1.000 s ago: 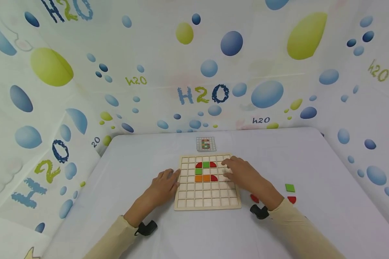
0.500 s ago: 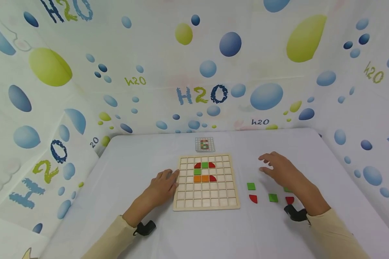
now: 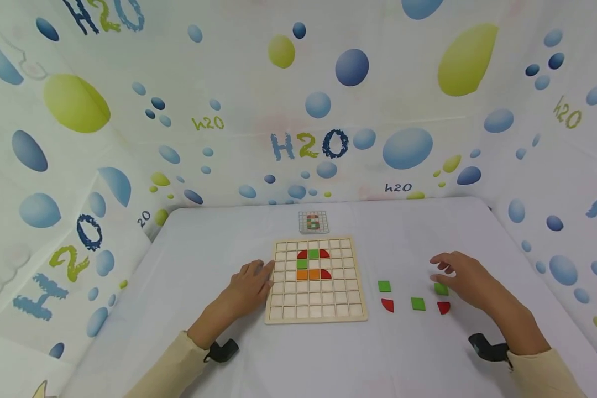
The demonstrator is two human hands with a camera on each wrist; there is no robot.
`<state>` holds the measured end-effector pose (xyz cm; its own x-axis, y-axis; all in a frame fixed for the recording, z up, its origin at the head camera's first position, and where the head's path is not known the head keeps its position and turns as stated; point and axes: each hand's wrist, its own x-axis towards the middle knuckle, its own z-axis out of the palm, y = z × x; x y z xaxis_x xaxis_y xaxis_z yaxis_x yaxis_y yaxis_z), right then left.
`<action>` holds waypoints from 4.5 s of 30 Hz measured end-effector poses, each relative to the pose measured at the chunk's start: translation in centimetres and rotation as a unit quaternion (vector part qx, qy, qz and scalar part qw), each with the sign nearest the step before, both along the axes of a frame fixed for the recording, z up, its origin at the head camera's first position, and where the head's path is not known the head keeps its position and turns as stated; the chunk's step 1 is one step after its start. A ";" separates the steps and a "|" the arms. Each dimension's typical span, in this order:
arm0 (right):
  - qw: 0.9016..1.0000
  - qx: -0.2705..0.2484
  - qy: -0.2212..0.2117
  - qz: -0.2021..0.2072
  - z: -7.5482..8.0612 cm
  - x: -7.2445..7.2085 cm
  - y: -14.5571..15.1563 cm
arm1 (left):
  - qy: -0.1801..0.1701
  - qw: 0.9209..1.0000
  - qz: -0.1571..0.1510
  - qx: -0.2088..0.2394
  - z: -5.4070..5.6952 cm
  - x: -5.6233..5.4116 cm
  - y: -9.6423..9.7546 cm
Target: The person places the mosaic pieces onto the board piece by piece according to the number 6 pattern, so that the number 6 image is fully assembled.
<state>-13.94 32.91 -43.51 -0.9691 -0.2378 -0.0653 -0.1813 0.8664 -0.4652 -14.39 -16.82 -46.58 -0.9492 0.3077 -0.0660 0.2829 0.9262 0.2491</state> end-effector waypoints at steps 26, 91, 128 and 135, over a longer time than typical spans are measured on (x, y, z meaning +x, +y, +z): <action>1.000 -0.015 -0.017 -0.012 -2.9 1.7 2.5 | -0.005 1.000 -0.001 -0.004 -0.6 -0.3 -0.2; 0.998 -0.031 0.043 0.041 -0.7 0.3 -7.2 | -0.001 1.000 0.005 -0.006 -0.6 -0.3 -0.1; 0.990 0.033 0.060 0.127 -2.1 -0.8 -19.8 | -0.005 1.000 0.002 -0.011 -0.3 -0.1 -0.1; 0.985 0.060 0.095 0.132 -2.4 -0.7 -20.4 | -0.008 1.000 0.004 -0.004 -0.3 -0.1 -0.1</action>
